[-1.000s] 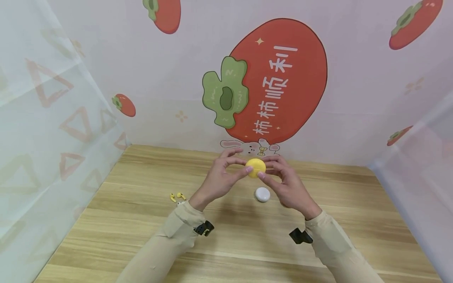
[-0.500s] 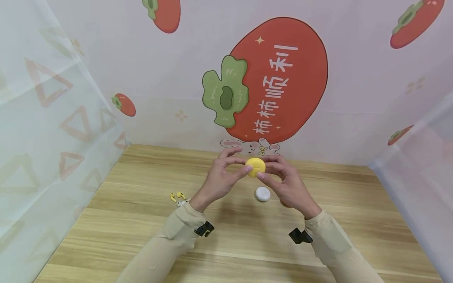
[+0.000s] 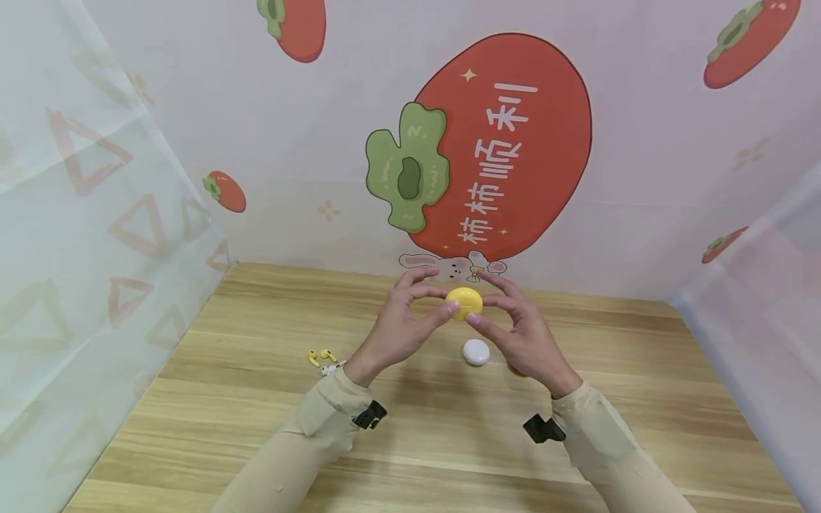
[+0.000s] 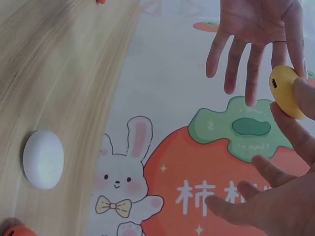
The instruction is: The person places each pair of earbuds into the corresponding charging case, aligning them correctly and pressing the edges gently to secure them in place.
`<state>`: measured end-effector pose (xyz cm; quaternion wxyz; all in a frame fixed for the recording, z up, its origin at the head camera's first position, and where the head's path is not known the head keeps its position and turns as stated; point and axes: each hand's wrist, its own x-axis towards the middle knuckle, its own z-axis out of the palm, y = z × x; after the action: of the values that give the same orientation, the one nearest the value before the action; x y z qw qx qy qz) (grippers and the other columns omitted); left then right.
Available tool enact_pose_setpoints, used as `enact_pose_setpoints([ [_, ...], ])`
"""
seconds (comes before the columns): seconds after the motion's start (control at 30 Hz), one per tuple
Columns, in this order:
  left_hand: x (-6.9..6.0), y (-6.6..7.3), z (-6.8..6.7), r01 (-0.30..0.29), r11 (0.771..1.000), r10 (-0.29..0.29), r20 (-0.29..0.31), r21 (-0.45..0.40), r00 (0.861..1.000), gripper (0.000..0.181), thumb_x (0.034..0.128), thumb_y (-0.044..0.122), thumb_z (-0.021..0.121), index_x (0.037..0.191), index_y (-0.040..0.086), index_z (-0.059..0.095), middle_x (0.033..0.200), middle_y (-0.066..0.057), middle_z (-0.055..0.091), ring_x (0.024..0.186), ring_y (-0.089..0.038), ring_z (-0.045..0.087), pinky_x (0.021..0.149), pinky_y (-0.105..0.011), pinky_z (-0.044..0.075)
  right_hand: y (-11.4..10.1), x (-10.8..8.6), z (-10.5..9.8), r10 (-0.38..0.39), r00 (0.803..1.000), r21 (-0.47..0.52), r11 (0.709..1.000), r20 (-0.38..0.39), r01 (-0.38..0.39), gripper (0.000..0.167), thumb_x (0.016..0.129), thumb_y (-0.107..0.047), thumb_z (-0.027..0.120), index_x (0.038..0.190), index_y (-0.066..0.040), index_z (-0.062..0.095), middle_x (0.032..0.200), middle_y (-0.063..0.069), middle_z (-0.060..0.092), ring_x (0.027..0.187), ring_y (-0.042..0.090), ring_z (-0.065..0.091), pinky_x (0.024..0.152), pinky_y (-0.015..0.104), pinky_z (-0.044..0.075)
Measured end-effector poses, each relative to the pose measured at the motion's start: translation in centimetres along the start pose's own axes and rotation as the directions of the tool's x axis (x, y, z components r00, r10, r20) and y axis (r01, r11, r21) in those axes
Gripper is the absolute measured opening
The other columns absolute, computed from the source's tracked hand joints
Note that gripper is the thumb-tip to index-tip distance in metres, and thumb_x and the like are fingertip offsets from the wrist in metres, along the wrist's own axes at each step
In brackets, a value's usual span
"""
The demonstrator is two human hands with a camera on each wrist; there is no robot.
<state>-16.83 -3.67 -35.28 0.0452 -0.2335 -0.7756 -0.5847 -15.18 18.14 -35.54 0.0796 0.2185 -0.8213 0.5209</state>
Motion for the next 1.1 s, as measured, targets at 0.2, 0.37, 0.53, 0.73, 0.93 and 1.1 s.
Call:
enact_pose_setpoints([
  [0.2,0.0,0.2,-0.2,-0.01,0.999,0.01,0.001,0.04,1.0,0.026,0.0919,0.026,0.075,0.111,0.008,0.077,0.149,-0.007,0.045,0.14,-0.023,0.037,0.109,-0.061,0.032,0.0,0.0,0.0,-0.01,1.0,-0.019,1.0,-0.023,0.009,0.02,0.091,-0.009,0.077,0.111,-0.007,0.077,0.157,0.003,0.04,0.152,0.022,0.019,0.114,0.069,0.018],
  [0.37,0.3,0.3,-0.4,-0.036,0.997,0.037,-0.014,0.074,0.999,0.025,0.0904,0.028,0.077,0.111,0.012,0.078,0.146,-0.006,0.046,0.138,-0.022,0.037,0.108,-0.059,0.033,0.2,0.0,0.1,-0.035,0.999,-0.032,0.999,-0.036,0.033,0.02,0.09,-0.008,0.078,0.11,-0.007,0.078,0.158,0.002,0.039,0.152,0.027,0.019,0.113,0.071,0.017],
  [0.53,0.5,0.4,-0.4,-0.039,0.996,0.039,0.002,0.084,0.999,0.021,0.0916,0.028,0.076,0.107,0.014,0.08,0.147,-0.005,0.046,0.139,-0.022,0.034,0.109,-0.061,0.03,0.3,-0.1,0.3,-0.049,0.998,-0.045,0.998,-0.041,0.048,0.018,0.089,-0.009,0.078,0.108,-0.009,0.079,0.159,0.0,0.038,0.152,0.024,0.018,0.113,0.071,0.017],
  [0.73,0.6,0.2,-0.3,-0.045,0.997,0.045,0.0,0.069,0.999,0.018,0.0927,0.026,0.076,0.103,0.012,0.081,0.146,-0.007,0.046,0.14,-0.021,0.032,0.11,-0.06,0.028,0.5,-0.1,0.4,-0.056,0.998,-0.044,0.998,-0.038,0.054,0.02,0.089,-0.009,0.078,0.109,-0.008,0.079,0.16,-0.001,0.036,0.153,0.02,0.015,0.112,0.071,0.019],
  [0.93,0.9,0.2,-0.4,-0.034,0.997,0.034,-0.008,0.074,0.999,0.022,0.0952,0.025,0.072,0.101,0.007,0.081,0.143,-0.011,0.05,0.138,-0.021,0.038,0.111,-0.057,0.029,0.7,-0.2,0.6,-0.067,0.997,-0.055,0.996,-0.04,0.065,0.024,0.088,-0.007,0.079,0.112,-0.005,0.078,0.16,0.002,0.036,0.153,0.022,0.015,0.111,0.072,0.021],
  [1.1,1.1,0.4,-0.3,0.062,0.994,-0.062,-0.012,0.09,0.998,0.033,0.0985,0.034,0.066,0.105,0.005,0.08,0.145,-0.011,0.05,0.138,-0.025,0.04,0.112,-0.057,0.031,0.8,-0.2,0.8,-0.075,0.996,-0.067,0.995,-0.048,0.072,0.024,0.087,-0.005,0.08,0.112,-0.004,0.078,0.16,0.003,0.037,0.153,0.025,0.017,0.109,0.074,0.021],
])
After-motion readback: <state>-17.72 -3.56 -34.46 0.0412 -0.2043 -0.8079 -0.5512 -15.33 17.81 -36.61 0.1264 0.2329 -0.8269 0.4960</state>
